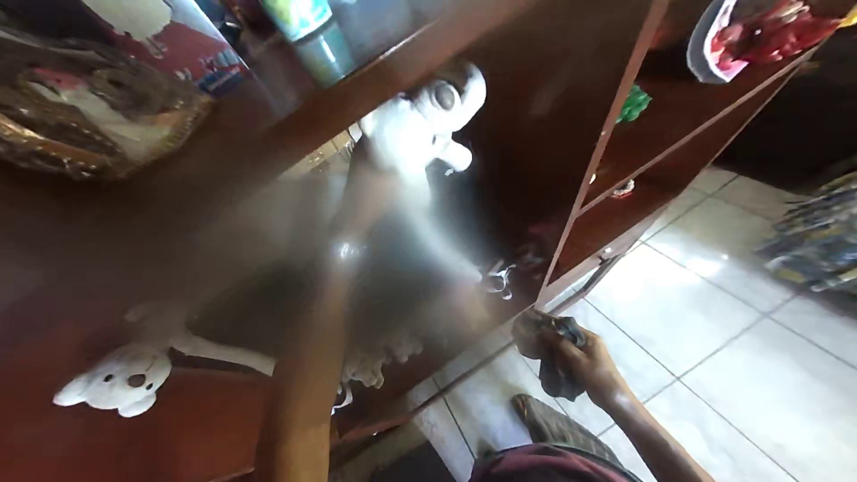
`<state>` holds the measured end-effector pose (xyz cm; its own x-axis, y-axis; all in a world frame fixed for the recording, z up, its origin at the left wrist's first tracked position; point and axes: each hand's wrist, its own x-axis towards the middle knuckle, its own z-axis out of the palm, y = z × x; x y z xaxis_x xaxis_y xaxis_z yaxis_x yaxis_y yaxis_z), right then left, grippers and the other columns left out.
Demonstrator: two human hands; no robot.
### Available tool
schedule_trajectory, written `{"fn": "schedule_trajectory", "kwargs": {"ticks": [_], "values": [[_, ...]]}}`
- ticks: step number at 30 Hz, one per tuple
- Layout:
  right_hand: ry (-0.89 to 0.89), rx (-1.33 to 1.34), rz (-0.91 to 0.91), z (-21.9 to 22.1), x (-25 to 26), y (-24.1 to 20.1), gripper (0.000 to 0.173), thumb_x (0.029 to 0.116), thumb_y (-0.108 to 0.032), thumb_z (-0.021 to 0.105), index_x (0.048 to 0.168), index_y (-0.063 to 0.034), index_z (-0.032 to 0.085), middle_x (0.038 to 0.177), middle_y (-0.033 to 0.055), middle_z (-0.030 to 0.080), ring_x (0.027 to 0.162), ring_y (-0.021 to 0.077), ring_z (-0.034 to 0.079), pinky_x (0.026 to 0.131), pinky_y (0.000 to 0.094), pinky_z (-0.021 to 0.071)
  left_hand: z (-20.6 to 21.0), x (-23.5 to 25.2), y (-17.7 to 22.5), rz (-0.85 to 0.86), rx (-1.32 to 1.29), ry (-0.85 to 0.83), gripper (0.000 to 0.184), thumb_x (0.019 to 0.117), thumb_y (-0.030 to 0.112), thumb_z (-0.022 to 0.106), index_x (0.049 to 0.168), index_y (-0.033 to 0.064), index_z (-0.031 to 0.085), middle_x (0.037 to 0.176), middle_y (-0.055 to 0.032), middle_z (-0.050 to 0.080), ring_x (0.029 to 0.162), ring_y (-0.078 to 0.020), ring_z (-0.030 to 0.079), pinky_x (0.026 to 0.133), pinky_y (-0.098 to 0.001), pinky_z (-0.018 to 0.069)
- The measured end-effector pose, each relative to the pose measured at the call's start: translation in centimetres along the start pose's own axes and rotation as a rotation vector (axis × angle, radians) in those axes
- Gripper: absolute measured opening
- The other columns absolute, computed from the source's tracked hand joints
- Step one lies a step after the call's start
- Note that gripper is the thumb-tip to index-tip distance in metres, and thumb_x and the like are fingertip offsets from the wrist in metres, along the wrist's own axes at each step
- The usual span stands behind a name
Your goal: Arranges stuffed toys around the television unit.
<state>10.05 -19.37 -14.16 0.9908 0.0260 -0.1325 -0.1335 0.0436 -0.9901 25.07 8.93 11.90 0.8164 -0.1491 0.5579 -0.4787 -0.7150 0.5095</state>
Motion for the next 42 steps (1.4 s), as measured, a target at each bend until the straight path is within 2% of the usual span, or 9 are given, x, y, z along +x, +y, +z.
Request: {"fn": "schedule_trajectory", "kwargs": {"ticks": [2, 14, 21, 25, 28, 31, 33, 36, 42], "values": [[0.003, 0.014, 0.022, -0.2, -0.1, 0.3, 0.013, 0.0925, -0.021, 0.059, 0.095, -0.011, 0.067, 0.066, -0.0119, 0.066, 0.051, -0.003, 0.058, 0.05, 0.0174, 0.0518, 0.9, 1.3, 1.1, -0.193, 0.014, -0.09, 0.061, 0.088, 0.008, 0.077, 0.138, -0.0103, 0.048, 0.128, -0.0209, 0.063, 0.12, -0.0178, 0.062, 0.107, -0.032, 0.048], [-0.138, 0.005, 0.033, 0.4, 1.4, -1.7, 0.008, 0.0928, -0.019, 0.06, 0.09, -0.0129, 0.063, 0.058, -0.0132, 0.058, 0.045, -0.0023, 0.052, 0.047, 0.0172, 0.0484, 1.8, 5.0, -1.7, -0.242, -0.091, -0.218, 0.041, 0.0916, 0.004, 0.071, 0.129, -0.0063, 0.058, 0.125, -0.0178, 0.065, 0.115, -0.0176, 0.064, 0.103, -0.0356, 0.051], [-0.209, 0.009, -0.013, 1.4, 3.0, -3.3, 0.008, 0.0911, -0.023, 0.061, 0.092, -0.0151, 0.064, 0.06, -0.0154, 0.058, 0.047, -0.0043, 0.052, 0.048, 0.0159, 0.0476, 2.7, 4.5, -2.6, -0.191, -0.186, 0.076, 0.056, 0.0856, 0.007, 0.079, 0.133, -0.007, 0.053, 0.125, -0.0145, 0.063, 0.117, -0.0123, 0.061, 0.103, -0.0286, 0.0509], [-0.173, -0.09, -0.207, 1.6, 5.0, -6.1, 0.019, 0.0903, -0.026, 0.066, 0.095, -0.0081, 0.065, 0.068, -0.0123, 0.06, 0.054, -0.0058, 0.055, 0.054, 0.0156, 0.0503, 3.5, 4.4, -3.6, -0.297, -0.15, -0.021, 0.06, 0.0869, 0.003, 0.076, 0.14, -0.0067, 0.048, 0.132, -0.0182, 0.06, 0.122, -0.017, 0.059, 0.107, -0.0323, 0.0486], [-0.1, -0.213, -0.499, 2.1, 7.5, -10.3, 0.031, 0.0923, -0.033, 0.068, 0.098, -0.0022, 0.07, 0.089, -0.0019, 0.068, 0.075, -0.0041, 0.062, 0.071, 0.0173, 0.0543, 4.0, 4.2, -4.4, -0.261, -0.177, -0.069, 0.053, 0.0882, 0.001, 0.073, 0.136, -0.0055, 0.052, 0.123, -0.015, 0.064, 0.112, -0.0133, 0.063, 0.099, -0.0309, 0.0527], [0.02, -0.318, -0.623, 3.5, 10.1, -15.1, 0.018, 0.0896, -0.019, 0.065, 0.092, -0.002, 0.069, 0.083, 0.0035, 0.066, 0.07, 0.0062, 0.061, 0.064, 0.0291, 0.0517, 4.3, 4.3, -4.9, -0.312, -0.296, -0.019, 0.053, 0.0859, -0.001, 0.075, 0.134, -0.0042, 0.053, 0.123, -0.0123, 0.063, 0.111, -0.0116, 0.062, 0.099, -0.0294, 0.0526], [0.058, -0.345, -0.6, 4.7, 12.1, -17.2, 0.021, 0.0923, -0.014, 0.065, 0.11, -0.0024, 0.066, 0.084, 0.0095, 0.067, 0.069, 0.0185, 0.063, 0.061, 0.0427, 0.0522, 4.3, 4.3, -5.5, -0.374, -0.418, 0.038, 0.053, 0.0859, -0.002, 0.075, 0.134, -0.0028, 0.053, 0.124, -0.0119, 0.063, 0.113, -0.0139, 0.062, 0.1, -0.0318, 0.0531], [0.045, -0.381, -0.463, 6.3, 15.0, -17.7, 0.05, 0.0996, -0.013, 0.064, 0.148, -0.0142, 0.049, 0.112, 0.0232, 0.069, 0.088, 0.0409, 0.068, 0.073, 0.0634, 0.0534, 4.3, 4.5, -4.5, -0.43, -0.644, 0.185, 0.032, 0.0897, -0.005, 0.069, 0.12, -0.0019, 0.059, 0.105, -0.0078, 0.068, 0.095, -0.0134, 0.067, 0.087, -0.0322, 0.0581], [0.212, -0.357, -0.811, 6.8, 16.0, -17.1, 0.056, 0.0943, -0.019, 0.07, 0.144, -0.0038, 0.05, 0.113, 0.0187, 0.071, 0.093, 0.0296, 0.072, 0.079, 0.0504, 0.0584, 2.0, 4.6, -5.4, -0.418, -0.673, 0.18, 0.025, 0.0903, -0.007, 0.064, 0.114, -0.0015, 0.059, 0.1, -0.0055, 0.07, 0.093, -0.0129, 0.069, 0.087, -0.0321, 0.0587]]}}
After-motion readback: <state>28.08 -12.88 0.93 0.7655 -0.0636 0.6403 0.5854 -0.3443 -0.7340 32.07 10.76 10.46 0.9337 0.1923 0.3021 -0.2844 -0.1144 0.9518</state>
